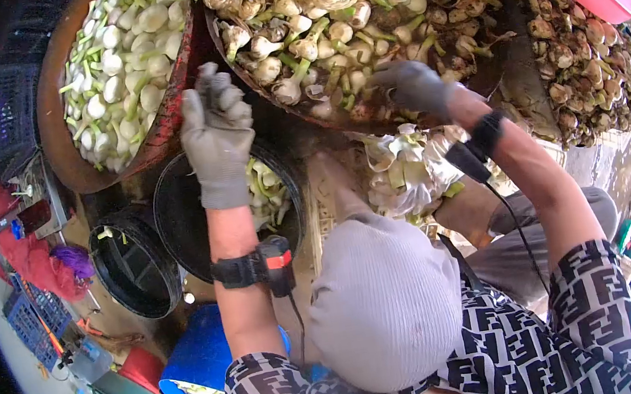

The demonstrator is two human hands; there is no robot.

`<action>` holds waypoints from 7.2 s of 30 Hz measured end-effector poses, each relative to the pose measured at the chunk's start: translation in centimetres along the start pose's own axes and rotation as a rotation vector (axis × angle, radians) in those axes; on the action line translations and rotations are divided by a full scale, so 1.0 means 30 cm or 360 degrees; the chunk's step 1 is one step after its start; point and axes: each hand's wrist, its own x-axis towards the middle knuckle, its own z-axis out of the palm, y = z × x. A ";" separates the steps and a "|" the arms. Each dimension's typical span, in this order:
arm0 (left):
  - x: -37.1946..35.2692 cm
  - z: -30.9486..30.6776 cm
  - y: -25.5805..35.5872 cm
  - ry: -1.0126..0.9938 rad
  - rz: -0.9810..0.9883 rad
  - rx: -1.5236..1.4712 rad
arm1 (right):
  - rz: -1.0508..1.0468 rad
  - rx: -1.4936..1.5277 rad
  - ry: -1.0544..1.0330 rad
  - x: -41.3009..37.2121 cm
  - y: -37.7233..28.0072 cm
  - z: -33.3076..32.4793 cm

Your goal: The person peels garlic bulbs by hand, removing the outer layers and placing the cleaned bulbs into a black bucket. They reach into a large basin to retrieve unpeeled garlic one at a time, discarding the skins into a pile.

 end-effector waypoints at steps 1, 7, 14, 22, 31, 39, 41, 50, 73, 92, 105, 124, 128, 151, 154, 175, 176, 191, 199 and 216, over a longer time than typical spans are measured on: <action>0.000 -0.012 -0.028 -0.0023 -0.0040 0.0023 | 0.0016 -0.0043 -0.0144 0.063 -0.011 0.036; -0.032 0.011 -0.115 0.0253 -0.0073 0.0319 | 0.0092 -0.0019 -0.0715 0.204 0.102 0.210; -0.032 0.099 -0.224 -0.0125 0.0095 0.2364 | 0.0159 0.0369 -0.0256 0.052 0.021 -0.021; -0.057 0.114 -0.313 -0.0421 0.0448 0.2875 | 0.0507 0.2262 0.0341 -0.085 -0.225 -0.086; -0.090 0.106 -0.305 -0.0421 0.0451 0.2884 | 0.0770 0.2314 0.0491 -0.069 -0.311 -0.057; -0.061 -0.004 -0.284 -0.0310 -0.0041 0.2277 | 0.0208 0.1934 0.0593 -0.080 -0.265 -0.004; -0.048 -0.025 -0.295 -0.0082 -0.0194 0.1628 | 0.0626 0.2326 0.0426 -0.076 -0.301 -0.026; -0.052 0.067 -0.308 0.0169 0.0133 0.2121 | 0.0382 0.1923 0.0619 -0.066 -0.329 -0.068; -0.061 0.078 -0.261 0.0195 -0.0327 0.1119 | -0.0009 0.0503 0.0771 -0.224 -0.198 -0.130; 0.008 -0.006 0.022 -0.0021 -0.0003 -0.0147 | -0.0089 -0.0269 0.0048 0.168 -0.062 0.037; -0.027 0.082 -0.173 -0.0068 0.0124 0.2317 | 0.0186 0.0542 -0.0198 0.087 0.017 -0.050; -0.094 0.099 -0.293 -0.0327 0.0396 0.2876 | 0.0861 0.2193 0.0504 -0.047 -0.317 -0.053; -0.093 0.105 -0.270 -0.0244 0.0031 0.2576 | 0.0746 0.2036 0.0458 -0.053 -0.274 -0.045; -0.009 0.072 -0.235 0.0540 0.0038 0.1935 | -0.0011 0.0826 0.0740 -0.089 -0.277 -0.080; -0.008 0.083 -0.244 0.0438 0.0238 0.2590 | 0.0345 0.1869 0.0509 -0.084 -0.331 -0.093; -0.075 0.136 -0.252 0.0387 0.0236 0.2292 | 0.0547 0.0522 0.0555 -0.065 -0.373 -0.094; -0.079 0.139 -0.264 0.0374 0.0277 0.2419 | 0.0564 0.0389 0.0531 -0.046 -0.381 -0.093; -0.120 0.107 -0.190 -0.0166 -0.0167 0.1795 | 0.0826 0.0052 0.0275 -0.160 -0.290 -0.033; -0.051 0.062 -0.040 -0.0081 0.0138 0.0525 | 0.0815 0.0324 -0.0309 -0.272 -0.290 -0.032; 0.037 -0.012 0.037 0.0182 0.0024 0.0110 | 0.0590 0.0088 -0.0631 0.257 0.113 0.157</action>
